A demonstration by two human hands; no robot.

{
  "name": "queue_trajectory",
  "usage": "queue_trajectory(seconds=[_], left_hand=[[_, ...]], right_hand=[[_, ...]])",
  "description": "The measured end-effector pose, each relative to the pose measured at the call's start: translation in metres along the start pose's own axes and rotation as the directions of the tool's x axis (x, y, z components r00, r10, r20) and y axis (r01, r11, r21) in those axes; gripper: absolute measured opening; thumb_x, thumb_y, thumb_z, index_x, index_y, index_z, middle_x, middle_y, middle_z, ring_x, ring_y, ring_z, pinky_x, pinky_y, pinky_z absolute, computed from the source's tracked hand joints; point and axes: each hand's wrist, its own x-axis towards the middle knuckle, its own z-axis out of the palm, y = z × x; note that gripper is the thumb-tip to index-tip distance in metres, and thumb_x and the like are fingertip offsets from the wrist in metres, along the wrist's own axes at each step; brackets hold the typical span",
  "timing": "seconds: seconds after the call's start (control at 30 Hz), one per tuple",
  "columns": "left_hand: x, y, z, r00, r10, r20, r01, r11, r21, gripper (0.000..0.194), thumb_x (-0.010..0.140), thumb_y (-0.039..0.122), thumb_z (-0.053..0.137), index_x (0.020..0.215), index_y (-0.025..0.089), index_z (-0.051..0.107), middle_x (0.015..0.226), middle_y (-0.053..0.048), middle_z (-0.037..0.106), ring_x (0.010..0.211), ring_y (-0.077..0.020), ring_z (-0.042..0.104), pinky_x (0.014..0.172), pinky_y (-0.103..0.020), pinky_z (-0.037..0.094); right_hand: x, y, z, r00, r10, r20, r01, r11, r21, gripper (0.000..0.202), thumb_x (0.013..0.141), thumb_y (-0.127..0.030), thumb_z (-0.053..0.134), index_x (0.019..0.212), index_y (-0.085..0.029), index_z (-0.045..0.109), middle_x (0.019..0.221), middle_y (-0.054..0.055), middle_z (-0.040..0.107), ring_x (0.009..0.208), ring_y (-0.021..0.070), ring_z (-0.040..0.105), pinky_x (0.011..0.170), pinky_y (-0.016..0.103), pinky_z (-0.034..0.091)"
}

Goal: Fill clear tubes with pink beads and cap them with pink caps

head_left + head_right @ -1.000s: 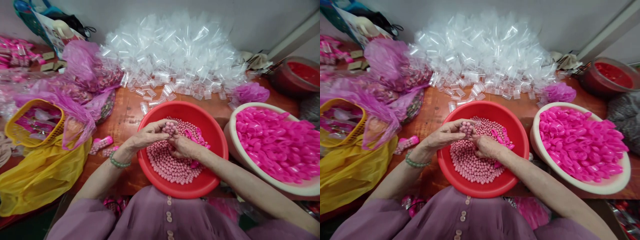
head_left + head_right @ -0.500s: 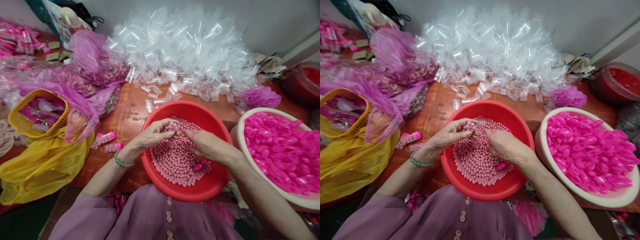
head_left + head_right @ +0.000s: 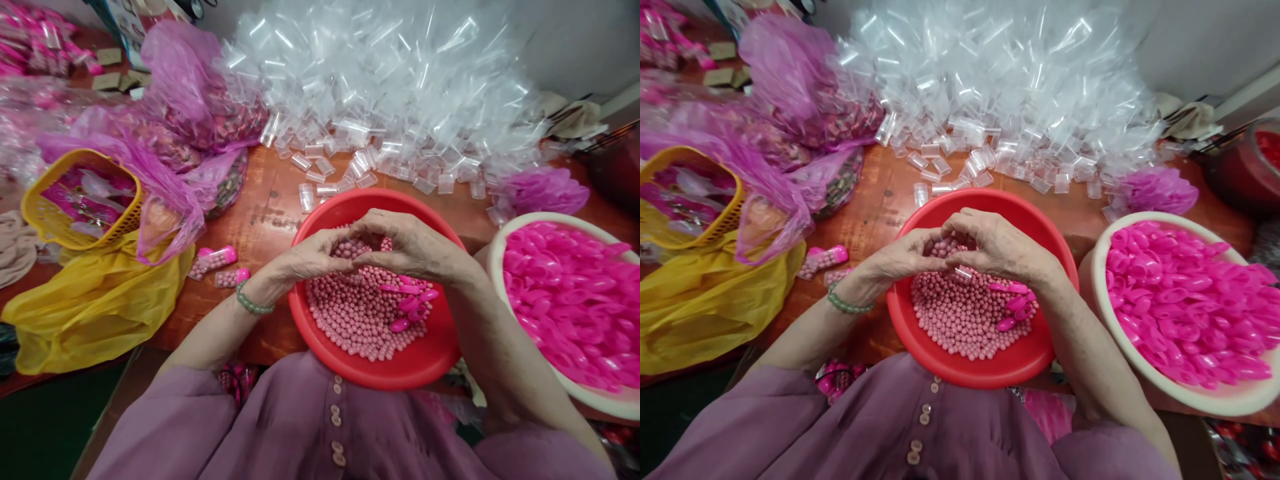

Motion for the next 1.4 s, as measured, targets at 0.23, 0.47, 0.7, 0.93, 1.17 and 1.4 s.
queue_trajectory(seconds=[0.23,0.47,0.7,0.93,1.17,1.4], left_hand=[[0.001,0.002,-0.003,0.996,-0.018,-0.089,0.015,0.999,-0.033,0.032,0.066,0.012,0.082,0.095,0.012,0.069,0.088,-0.002,0.068,0.08,-0.0091,0.062,0.078,-0.022,0.048],[0.001,0.0,-0.011,0.993,-0.063,-0.104,0.045,0.985,-0.169,0.042,0.068,0.011,0.079,0.108,0.013,0.067,0.093,-0.005,0.073,0.084,-0.0143,0.07,0.084,-0.029,0.053],[0.004,0.0,-0.016,0.999,-0.041,0.004,0.041,0.963,-0.266,0.04,0.087,0.042,0.065,0.11,0.009,0.066,0.109,-0.018,0.075,0.107,-0.0261,0.071,0.097,-0.04,0.052],[0.006,0.001,-0.016,0.997,-0.072,0.01,0.072,0.959,-0.274,0.053,0.087,0.058,0.06,0.106,0.009,0.067,0.11,-0.02,0.074,0.114,-0.0294,0.067,0.097,-0.042,0.053],[0.004,0.0,-0.004,0.973,-0.098,-0.208,0.053,0.975,-0.215,0.04,0.064,0.017,0.087,0.1,0.012,0.07,0.083,-0.003,0.073,0.073,-0.0119,0.07,0.075,-0.026,0.055],[0.004,-0.005,0.013,0.94,-0.159,-0.301,0.098,0.973,-0.208,0.034,0.06,0.017,0.089,0.085,0.01,0.066,0.074,-0.002,0.069,0.069,-0.0141,0.071,0.068,-0.026,0.057]], right_hand=[[-0.007,0.015,0.01,0.994,0.095,-0.055,-0.076,0.956,0.283,0.027,0.084,-0.038,0.071,0.077,-0.019,0.054,0.066,-0.005,0.05,0.06,0.0098,0.044,0.058,0.024,0.037],[-0.03,0.034,-0.001,0.969,0.245,-0.017,-0.246,0.969,-0.032,0.031,0.083,-0.044,0.07,0.095,-0.017,0.061,0.092,0.006,0.069,0.082,0.0197,0.063,0.074,0.031,0.046],[-0.054,0.035,0.027,0.758,0.565,0.327,-0.326,0.762,-0.56,0.016,0.09,-0.031,0.062,0.092,-0.016,0.068,0.092,0.012,0.073,0.083,0.0225,0.067,0.071,0.029,0.043],[-0.068,0.045,0.042,0.79,0.552,0.267,-0.319,0.741,-0.591,0.028,0.096,-0.022,0.047,0.084,-0.013,0.07,0.078,0.014,0.073,0.07,0.021,0.066,0.065,0.03,0.039],[-0.065,0.041,0.02,0.857,0.467,-0.217,-0.337,0.827,0.451,0.03,0.085,-0.05,0.066,0.083,-0.02,0.062,0.07,0.001,0.069,0.062,0.015,0.063,0.06,0.026,0.048],[-0.023,0.017,0.037,0.735,0.574,-0.361,-0.047,0.575,0.817,0.036,0.074,-0.045,0.077,0.091,-0.022,0.056,0.069,-0.003,0.067,0.059,0.0132,0.065,0.054,0.023,0.054]])
